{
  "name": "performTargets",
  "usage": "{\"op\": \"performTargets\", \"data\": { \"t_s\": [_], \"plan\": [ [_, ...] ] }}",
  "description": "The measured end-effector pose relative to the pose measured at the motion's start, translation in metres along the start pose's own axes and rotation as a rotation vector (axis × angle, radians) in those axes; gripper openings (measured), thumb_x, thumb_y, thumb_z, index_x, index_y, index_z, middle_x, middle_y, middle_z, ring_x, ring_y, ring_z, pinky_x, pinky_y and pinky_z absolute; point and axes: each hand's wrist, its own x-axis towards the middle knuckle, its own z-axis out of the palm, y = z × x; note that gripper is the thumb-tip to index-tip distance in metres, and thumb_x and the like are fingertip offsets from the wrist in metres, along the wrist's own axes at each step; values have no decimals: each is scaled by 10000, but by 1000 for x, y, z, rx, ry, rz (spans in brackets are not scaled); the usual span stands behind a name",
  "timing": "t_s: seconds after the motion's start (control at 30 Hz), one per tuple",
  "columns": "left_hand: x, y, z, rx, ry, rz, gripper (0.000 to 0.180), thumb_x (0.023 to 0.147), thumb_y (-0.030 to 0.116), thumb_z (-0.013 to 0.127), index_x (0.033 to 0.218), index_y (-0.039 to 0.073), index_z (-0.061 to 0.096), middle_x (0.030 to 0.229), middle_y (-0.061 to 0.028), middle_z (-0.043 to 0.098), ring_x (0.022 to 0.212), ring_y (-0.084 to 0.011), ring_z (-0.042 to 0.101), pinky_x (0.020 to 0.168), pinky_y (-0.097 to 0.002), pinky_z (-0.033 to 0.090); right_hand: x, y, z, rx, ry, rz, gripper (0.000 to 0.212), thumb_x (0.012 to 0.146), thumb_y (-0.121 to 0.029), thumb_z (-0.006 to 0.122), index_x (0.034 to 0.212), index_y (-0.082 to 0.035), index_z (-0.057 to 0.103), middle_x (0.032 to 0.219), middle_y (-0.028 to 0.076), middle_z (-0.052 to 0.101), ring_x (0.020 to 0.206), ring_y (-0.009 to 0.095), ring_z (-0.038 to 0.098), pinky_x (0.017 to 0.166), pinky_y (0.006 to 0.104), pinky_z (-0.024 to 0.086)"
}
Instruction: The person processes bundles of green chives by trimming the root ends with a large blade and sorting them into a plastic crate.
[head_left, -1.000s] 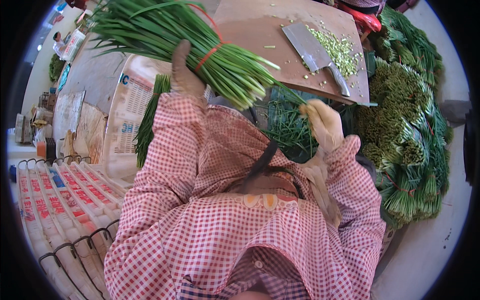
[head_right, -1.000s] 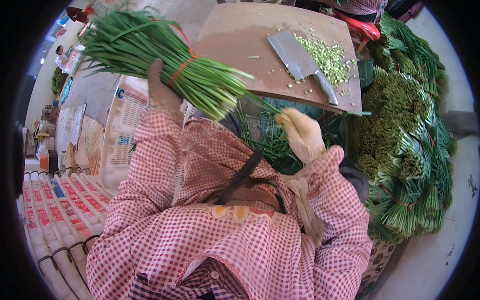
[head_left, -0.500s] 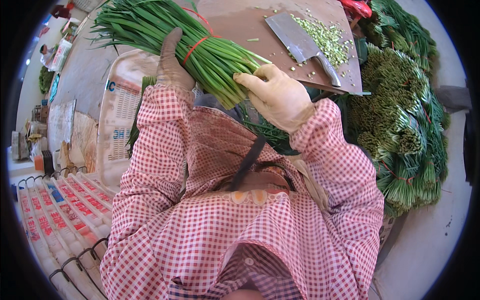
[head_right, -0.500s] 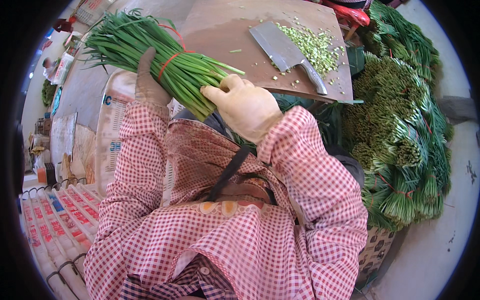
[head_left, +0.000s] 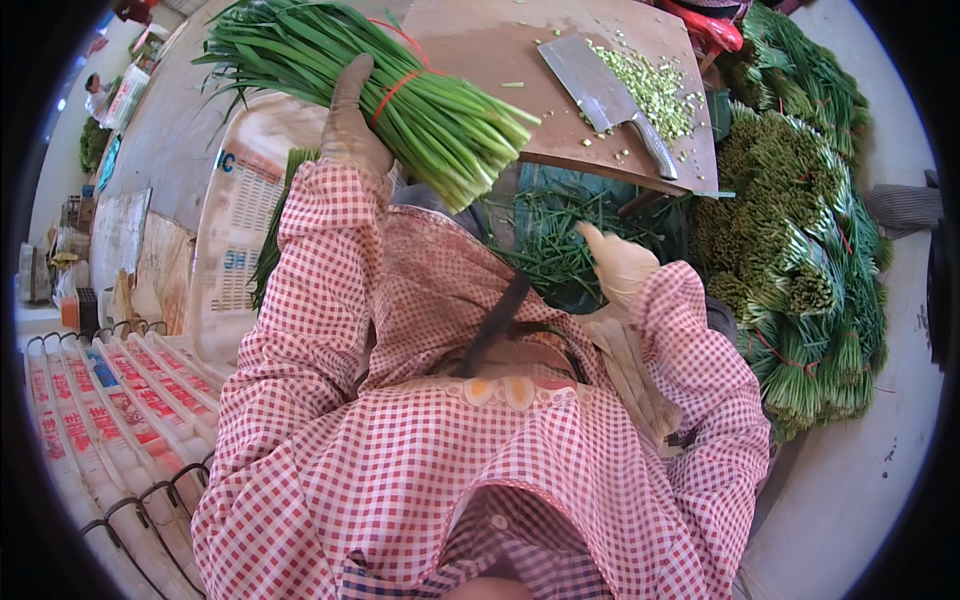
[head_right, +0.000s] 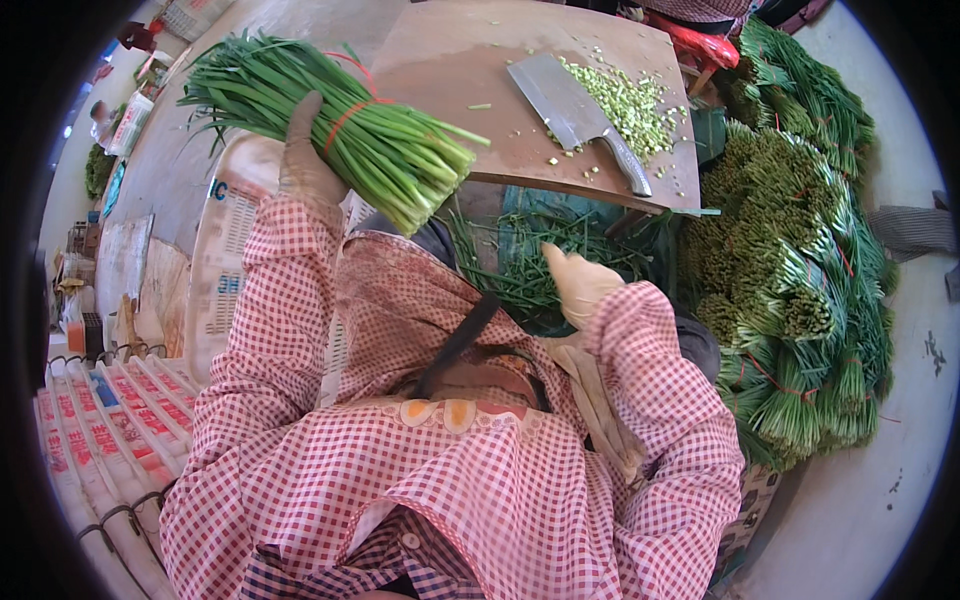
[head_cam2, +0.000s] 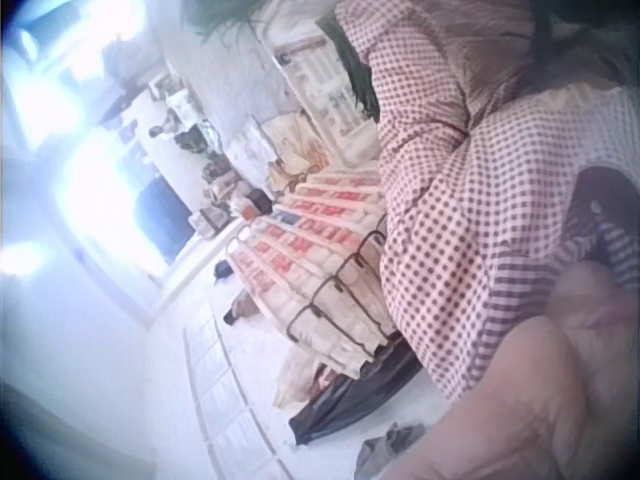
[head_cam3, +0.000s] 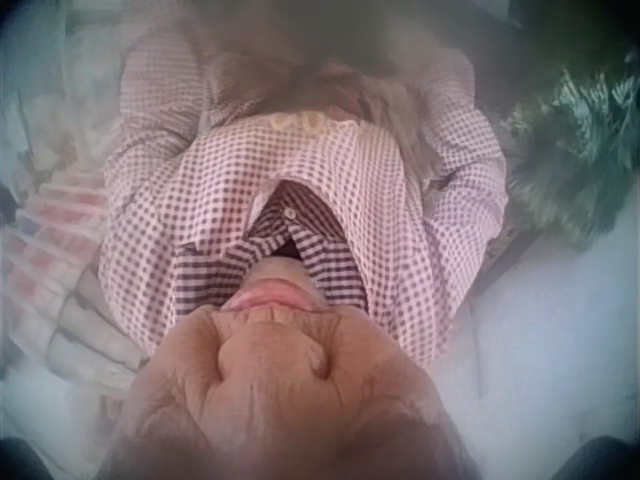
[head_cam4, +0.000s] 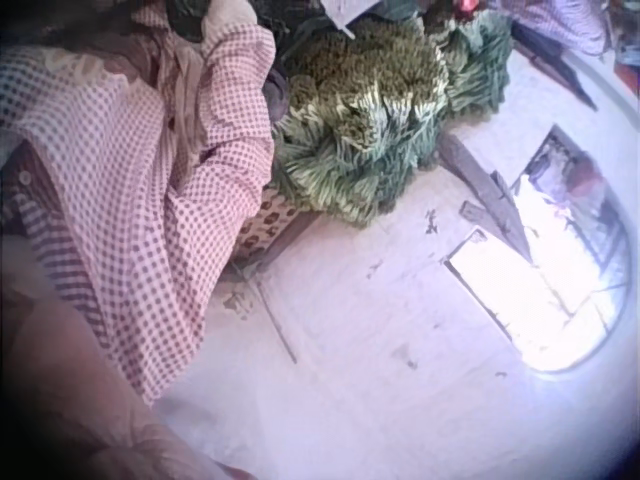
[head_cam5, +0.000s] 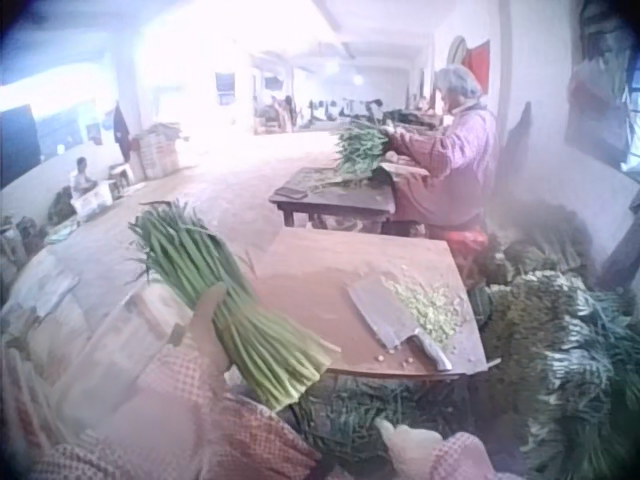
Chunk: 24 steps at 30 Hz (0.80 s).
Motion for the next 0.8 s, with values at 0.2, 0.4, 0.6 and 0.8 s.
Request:
{"op": "performTargets", "data": {
  "t_s": [0.2, 0.4, 0.6, 0.8],
  "plan": [
    [-10, -20, 2, 134, -160, -26, 428, 785, 245, 765, 1147, 55, 638, 1049, -105, 682, 902, -270, 674, 789, -436, 597, 10, -32, -77, 417, 597, -344, 922, 757, -497, 763, 1425, 16, 388, 1366, 285, 489, 1286, 379, 473, 1071, 401, 390],
    [-37, -63, 31, 44, -41, -437, 380, 779, 170, 766, 1127, 74, 650, 1069, -111, 679, 909, -278, 671, 789, -442, 597, 15, -33, -18, 1641, -111, -392, 1009, 739, -407, 835, 1494, -54, 266, 1305, 94, 542, 1171, 200, 557, 971, 334, 476],
    [-58, -66, 17, 263, -42, -764, 439, 931, 280, 593, 1334, 130, 503, 1323, -141, 571, 1165, -298, 567, 998, -439, 465, 17, -20, 88, 2443, -270, -385, 534, 925, -376, 597, 1334, -40, 522, 1231, 166, 626, 1101, 312, 633, 948, 534, 509],
    [-26, -91, -118, 781, -783, -254, 552, 915, 501, 559, 1332, 142, 514, 1307, -113, 580, 1126, -267, 578, 956, -465, 476, 12, -28, 71, 2276, -215, -331, 535, 913, -334, 613, 1347, -42, 500, 1213, 138, 631, 1042, 278, 660, 896, 478, 554]
  ]
}}
